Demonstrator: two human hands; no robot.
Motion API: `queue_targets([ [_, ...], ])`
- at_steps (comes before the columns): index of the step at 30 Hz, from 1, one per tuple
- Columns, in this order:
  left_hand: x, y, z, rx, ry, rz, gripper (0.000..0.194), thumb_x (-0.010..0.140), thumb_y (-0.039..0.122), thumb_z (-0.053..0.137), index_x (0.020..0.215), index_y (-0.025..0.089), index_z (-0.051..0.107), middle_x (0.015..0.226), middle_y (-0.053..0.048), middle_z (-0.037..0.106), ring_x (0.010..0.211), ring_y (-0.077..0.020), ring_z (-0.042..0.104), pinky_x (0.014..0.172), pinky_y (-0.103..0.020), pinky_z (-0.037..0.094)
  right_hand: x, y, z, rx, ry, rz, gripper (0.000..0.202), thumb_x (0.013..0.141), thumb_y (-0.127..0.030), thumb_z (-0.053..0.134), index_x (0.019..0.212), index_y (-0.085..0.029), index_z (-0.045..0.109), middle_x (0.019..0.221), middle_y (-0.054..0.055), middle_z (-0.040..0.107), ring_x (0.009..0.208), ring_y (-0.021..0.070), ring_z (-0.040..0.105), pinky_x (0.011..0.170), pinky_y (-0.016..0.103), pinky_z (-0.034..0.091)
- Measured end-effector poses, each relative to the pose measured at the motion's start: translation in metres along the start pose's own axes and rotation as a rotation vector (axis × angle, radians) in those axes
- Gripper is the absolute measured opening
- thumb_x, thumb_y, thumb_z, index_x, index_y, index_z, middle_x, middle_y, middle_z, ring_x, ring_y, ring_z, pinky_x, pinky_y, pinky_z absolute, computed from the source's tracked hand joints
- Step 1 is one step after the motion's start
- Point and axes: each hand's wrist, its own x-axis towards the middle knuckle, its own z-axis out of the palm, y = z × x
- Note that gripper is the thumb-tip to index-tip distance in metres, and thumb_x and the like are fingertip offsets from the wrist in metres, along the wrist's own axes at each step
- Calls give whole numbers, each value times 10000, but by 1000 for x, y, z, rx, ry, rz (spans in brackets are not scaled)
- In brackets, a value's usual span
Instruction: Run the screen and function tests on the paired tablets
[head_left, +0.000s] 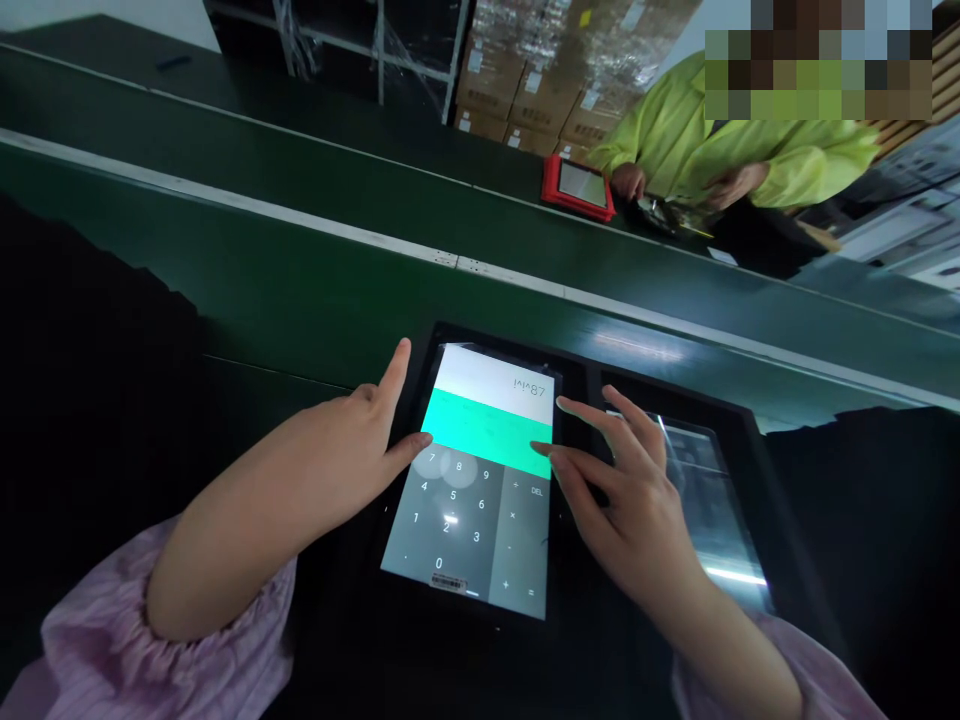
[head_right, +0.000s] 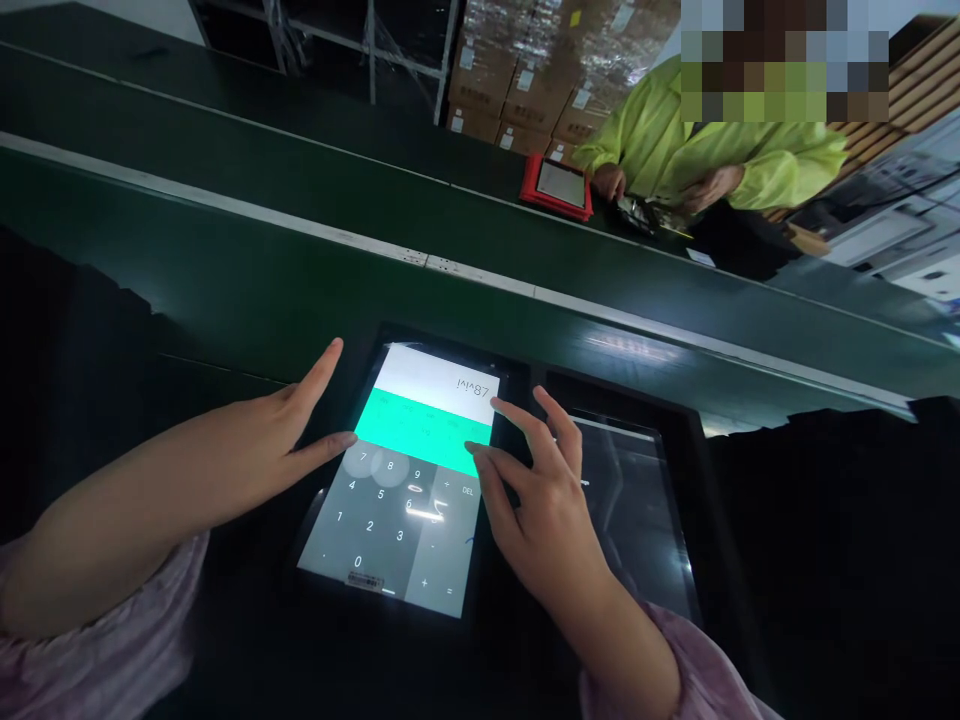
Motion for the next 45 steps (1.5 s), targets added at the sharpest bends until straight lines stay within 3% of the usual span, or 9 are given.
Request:
queue_targets([
  [5,0,1,0,-12,-6,4,922,1027,624,396,1645,248,-175,1211,-187,738,729,-292,738,540,-318,503,0,-3,-1,-36,-85,-30,307,1034,-261,515,1222,-233,756,1605,141,411,1564,484,186,1094,801,391],
  [10,1,0,-2,3,0,-5,935,1026,628,408,1633,263,-203,1241,-178,734,749,-303,747,553,-330,522,-3,1,-1,-37,12,32,285,1026,-244,522,986,-193,799,1464,129,571,1525,454,298,1109,755,419],
  [16,4,-1,0,-11,150,16,908,1022,609,435,1670,265,-99,1587,-203,489,917,-329,756,640,-373,578,5,-3,-2,-27,-39,-13,308,1034,-239,510,1171,-204,784,1572,154,459,1565,435,231,1155,712,396],
  [22,14,0,1,-114,303,51,773,1010,640,394,1684,344,159,1738,-65,240,1217,-406,660,831,-491,620,2,36,-48,-46,199,85,285,1024,-273,555,936,-250,825,1378,82,671,1446,361,478,1146,619,436],
  [26,31,-1,3,-242,320,59,788,986,705,371,1639,263,366,1754,-59,178,1300,-434,597,1002,-579,560,-22,67,-53,-106,151,112,315,1018,-294,571,823,-249,814,1292,73,722,1367,350,555,1034,568,519],
  [33,56,5,11,-544,360,113,759,1003,587,457,1629,168,366,1710,-79,319,1577,-302,285,1291,-458,261,-39,79,-43,-62,140,143,310,1023,-326,552,881,-268,821,1315,66,703,1336,332,570,994,529,538],
  [37,63,5,13,-709,319,50,780,983,489,538,1660,196,286,1728,-67,259,1586,-300,261,1272,-438,315,-41,82,-46,-60,83,162,333,1029,-374,532,883,-286,818,1301,57,707,1317,361,578,915,536,548],
  [41,65,4,13,-783,277,112,775,941,390,597,1651,270,310,1731,-31,254,1572,-336,290,1237,-459,381,-42,79,-51,40,163,250,261,1010,-319,568,914,-304,810,1255,50,719,1233,339,636,932,561,527],
  [45,69,5,16,-835,260,146,791,930,338,595,1652,243,287,1715,-51,311,1532,-313,379,1214,-425,414,-40,71,-56,76,196,320,233,994,-335,592,931,-338,816,1246,28,728,1170,319,671,889,533,541],
])
